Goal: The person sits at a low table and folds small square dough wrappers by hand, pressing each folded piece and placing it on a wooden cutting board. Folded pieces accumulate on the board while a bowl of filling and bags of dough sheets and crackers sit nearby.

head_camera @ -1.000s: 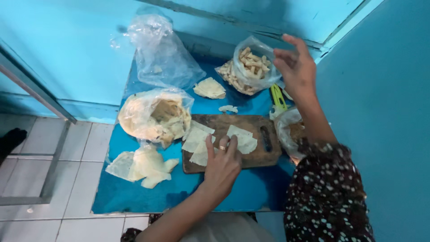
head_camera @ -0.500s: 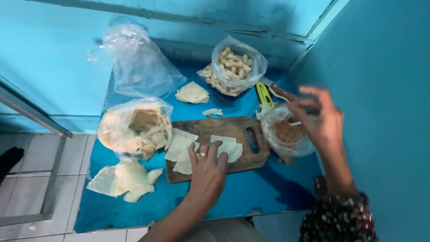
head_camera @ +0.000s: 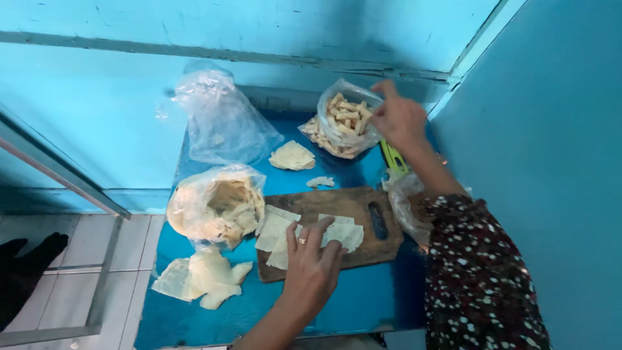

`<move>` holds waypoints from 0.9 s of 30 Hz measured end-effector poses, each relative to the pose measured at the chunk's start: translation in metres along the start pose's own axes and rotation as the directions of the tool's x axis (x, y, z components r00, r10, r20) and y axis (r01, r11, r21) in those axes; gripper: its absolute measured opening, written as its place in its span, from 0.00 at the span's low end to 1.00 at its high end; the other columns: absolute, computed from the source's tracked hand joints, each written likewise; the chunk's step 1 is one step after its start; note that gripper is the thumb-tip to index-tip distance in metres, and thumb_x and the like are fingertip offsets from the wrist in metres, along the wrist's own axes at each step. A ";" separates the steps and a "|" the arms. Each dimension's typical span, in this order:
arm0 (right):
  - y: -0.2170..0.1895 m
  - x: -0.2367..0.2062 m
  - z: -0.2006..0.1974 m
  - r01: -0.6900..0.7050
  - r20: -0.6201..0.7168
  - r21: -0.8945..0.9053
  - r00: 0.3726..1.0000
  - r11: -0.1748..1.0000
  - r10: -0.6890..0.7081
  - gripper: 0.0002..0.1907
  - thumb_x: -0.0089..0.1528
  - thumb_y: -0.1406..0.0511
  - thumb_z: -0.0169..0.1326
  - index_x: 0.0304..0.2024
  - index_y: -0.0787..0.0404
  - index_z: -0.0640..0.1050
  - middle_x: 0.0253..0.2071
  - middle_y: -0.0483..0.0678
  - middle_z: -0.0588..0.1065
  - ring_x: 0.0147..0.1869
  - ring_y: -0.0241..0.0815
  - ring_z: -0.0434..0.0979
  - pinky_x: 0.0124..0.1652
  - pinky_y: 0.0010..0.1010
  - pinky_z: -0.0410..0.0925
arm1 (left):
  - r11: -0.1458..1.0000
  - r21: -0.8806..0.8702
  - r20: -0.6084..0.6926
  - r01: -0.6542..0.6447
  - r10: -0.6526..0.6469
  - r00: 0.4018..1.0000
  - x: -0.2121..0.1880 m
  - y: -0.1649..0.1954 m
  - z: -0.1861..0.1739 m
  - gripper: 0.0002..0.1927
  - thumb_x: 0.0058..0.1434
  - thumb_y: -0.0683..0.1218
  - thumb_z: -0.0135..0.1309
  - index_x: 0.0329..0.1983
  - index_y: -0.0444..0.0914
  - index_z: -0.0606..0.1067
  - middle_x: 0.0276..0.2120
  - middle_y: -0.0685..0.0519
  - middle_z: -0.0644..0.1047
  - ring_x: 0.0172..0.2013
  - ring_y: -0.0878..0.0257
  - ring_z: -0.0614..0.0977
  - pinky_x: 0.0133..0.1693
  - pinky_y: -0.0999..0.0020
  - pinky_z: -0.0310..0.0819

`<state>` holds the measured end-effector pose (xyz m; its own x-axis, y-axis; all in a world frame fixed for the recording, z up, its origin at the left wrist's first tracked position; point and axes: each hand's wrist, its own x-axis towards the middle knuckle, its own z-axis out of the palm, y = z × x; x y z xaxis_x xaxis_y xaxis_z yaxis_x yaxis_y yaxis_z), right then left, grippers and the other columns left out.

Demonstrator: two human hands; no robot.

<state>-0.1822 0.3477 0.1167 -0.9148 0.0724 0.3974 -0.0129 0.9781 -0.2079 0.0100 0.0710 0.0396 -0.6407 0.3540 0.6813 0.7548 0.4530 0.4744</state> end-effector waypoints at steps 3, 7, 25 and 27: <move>-0.001 -0.015 -0.031 -0.101 0.049 0.234 0.995 0.967 0.092 0.30 0.55 0.66 0.67 0.58 0.52 0.71 0.35 0.47 0.81 0.39 0.48 0.82 0.37 0.41 0.72 | 0.981 -0.173 -0.003 0.083 -0.085 0.996 0.007 0.004 -0.011 0.10 0.55 0.40 0.64 0.38 0.35 0.76 0.55 0.44 0.73 0.50 0.49 0.76 0.56 0.43 0.66; -0.020 -0.068 -0.077 -0.092 0.288 0.670 0.947 0.737 -0.143 0.28 0.55 0.68 0.64 0.57 0.54 0.70 0.40 0.42 0.81 0.45 0.32 0.83 0.41 0.27 0.77 | 0.705 -0.591 0.053 0.391 -0.450 0.892 0.018 0.013 -0.031 0.19 0.57 0.36 0.62 0.52 0.35 0.74 0.57 0.45 0.72 0.52 0.55 0.80 0.43 0.66 0.84; -0.105 -0.264 -0.027 0.216 -0.175 0.890 0.975 0.401 -0.136 0.33 0.58 0.77 0.65 0.63 0.66 0.66 0.50 0.59 0.80 0.53 0.47 0.85 0.44 0.34 0.80 | -0.007 -0.877 0.397 0.481 -0.574 0.716 -0.017 0.018 -0.044 0.06 0.64 0.35 0.57 0.43 0.29 0.81 0.43 0.49 0.80 0.41 0.63 0.84 0.44 0.69 0.82; -0.101 -0.270 -0.023 0.243 -0.212 0.888 0.970 0.391 -0.120 0.33 0.58 0.76 0.65 0.63 0.67 0.66 0.48 0.59 0.81 0.51 0.45 0.86 0.44 0.33 0.79 | -0.112 -0.827 0.503 0.551 -0.586 0.636 -0.019 0.017 -0.042 0.06 0.64 0.35 0.58 0.43 0.29 0.82 0.41 0.47 0.81 0.40 0.62 0.83 0.43 0.68 0.81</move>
<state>0.0756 0.2340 0.0508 -0.8000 -0.0061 0.5999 -0.5855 0.2261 -0.7785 0.0411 0.0378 0.0584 -0.9202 0.3709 -0.1249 -0.3209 -0.5326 0.7832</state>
